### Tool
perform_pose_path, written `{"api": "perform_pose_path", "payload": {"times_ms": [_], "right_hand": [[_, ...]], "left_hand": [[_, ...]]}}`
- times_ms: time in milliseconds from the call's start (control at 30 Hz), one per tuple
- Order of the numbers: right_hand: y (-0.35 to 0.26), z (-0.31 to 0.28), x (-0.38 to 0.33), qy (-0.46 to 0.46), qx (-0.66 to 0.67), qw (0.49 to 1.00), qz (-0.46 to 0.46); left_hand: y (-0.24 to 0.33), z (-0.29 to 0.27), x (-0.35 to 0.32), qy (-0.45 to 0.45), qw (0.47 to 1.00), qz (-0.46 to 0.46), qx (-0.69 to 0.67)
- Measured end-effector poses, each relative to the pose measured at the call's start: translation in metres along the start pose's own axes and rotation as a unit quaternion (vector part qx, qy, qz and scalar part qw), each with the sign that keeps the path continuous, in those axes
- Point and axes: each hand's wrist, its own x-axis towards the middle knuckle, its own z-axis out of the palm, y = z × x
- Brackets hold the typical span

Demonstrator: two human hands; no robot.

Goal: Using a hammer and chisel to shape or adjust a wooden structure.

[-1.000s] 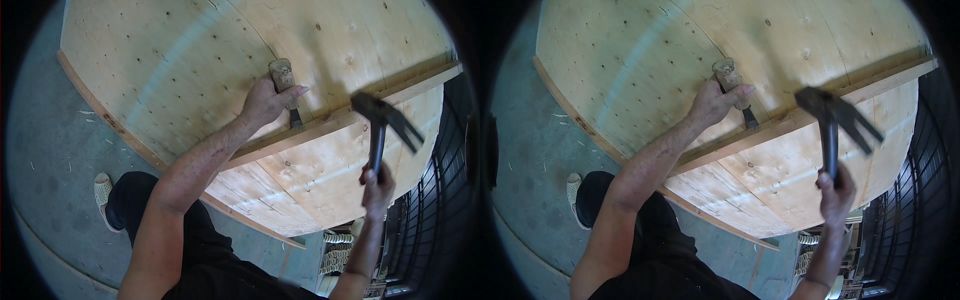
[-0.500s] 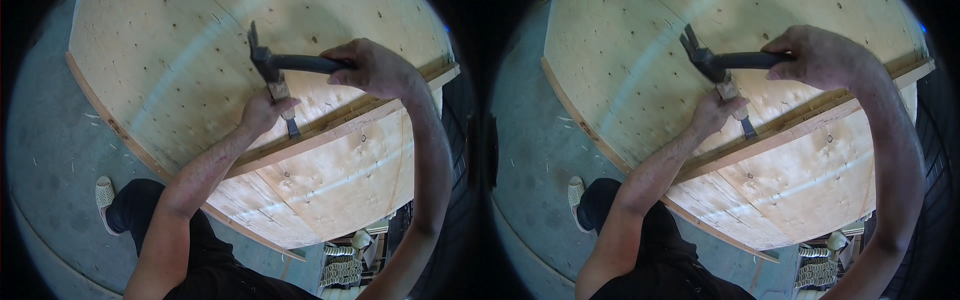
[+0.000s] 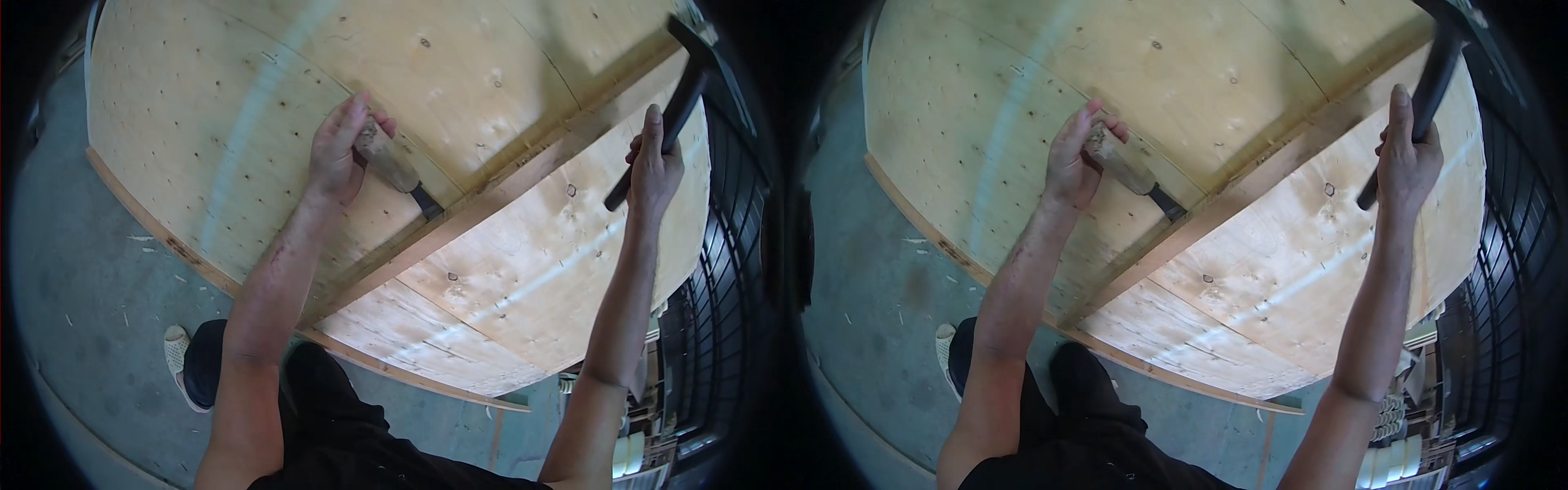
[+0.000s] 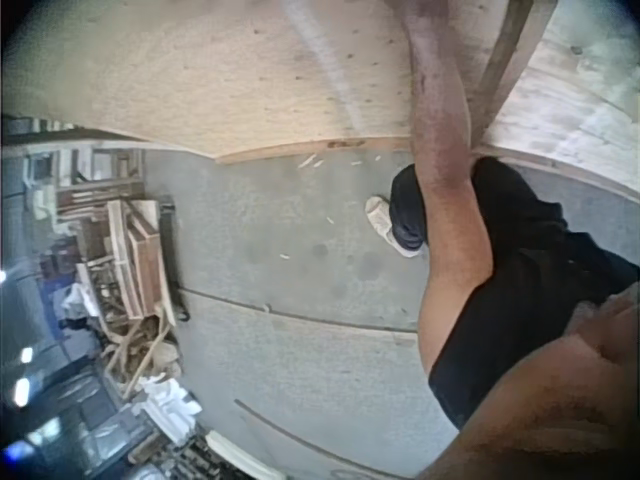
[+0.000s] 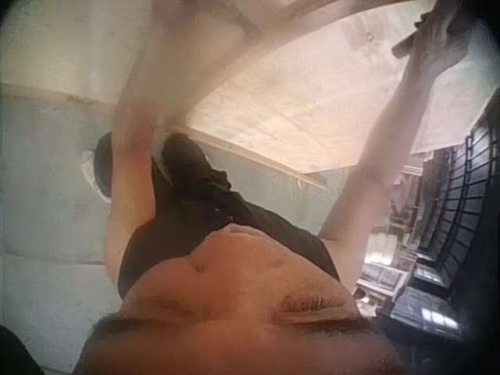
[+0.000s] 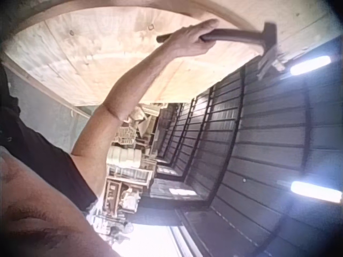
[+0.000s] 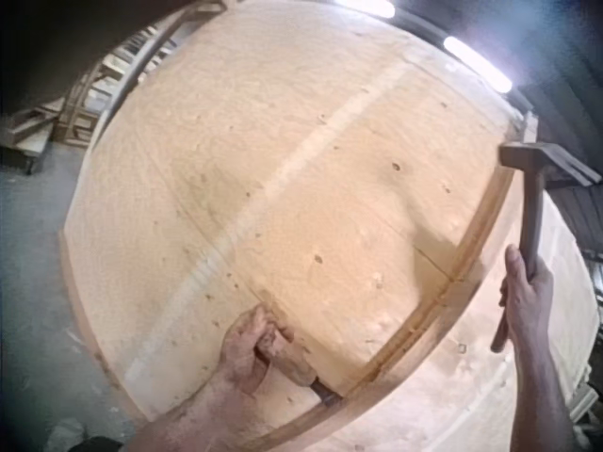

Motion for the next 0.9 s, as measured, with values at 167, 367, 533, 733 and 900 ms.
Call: {"api": "perform_pose_path", "payload": {"times_ms": [167, 367, 533, 733, 900], "right_hand": [[0.062, 0.037, 0.021, 0.049, 0.267, 0.957, 0.102], [0.062, 0.076, 0.0, 0.135, 0.41, 0.894, 0.117], [0.063, 0.099, -0.014, 0.209, 0.313, 0.92, 0.111], [0.078, 0.099, -0.01, 0.211, 0.241, 0.946, 0.05], [0.062, 0.099, -0.011, 0.23, 0.267, 0.934, 0.055]], "left_hand": [[-0.012, -0.008, 0.011, -0.074, 0.993, -0.064, -0.063], [-0.018, 0.034, -0.041, -0.05, 0.998, 0.027, 0.031], [-0.038, 0.043, -0.111, -0.089, 0.961, 0.214, 0.15], [-0.059, 0.02, -0.187, -0.199, 0.867, 0.302, 0.344], [-0.036, 0.014, -0.125, -0.165, 0.953, 0.23, 0.107]]}}
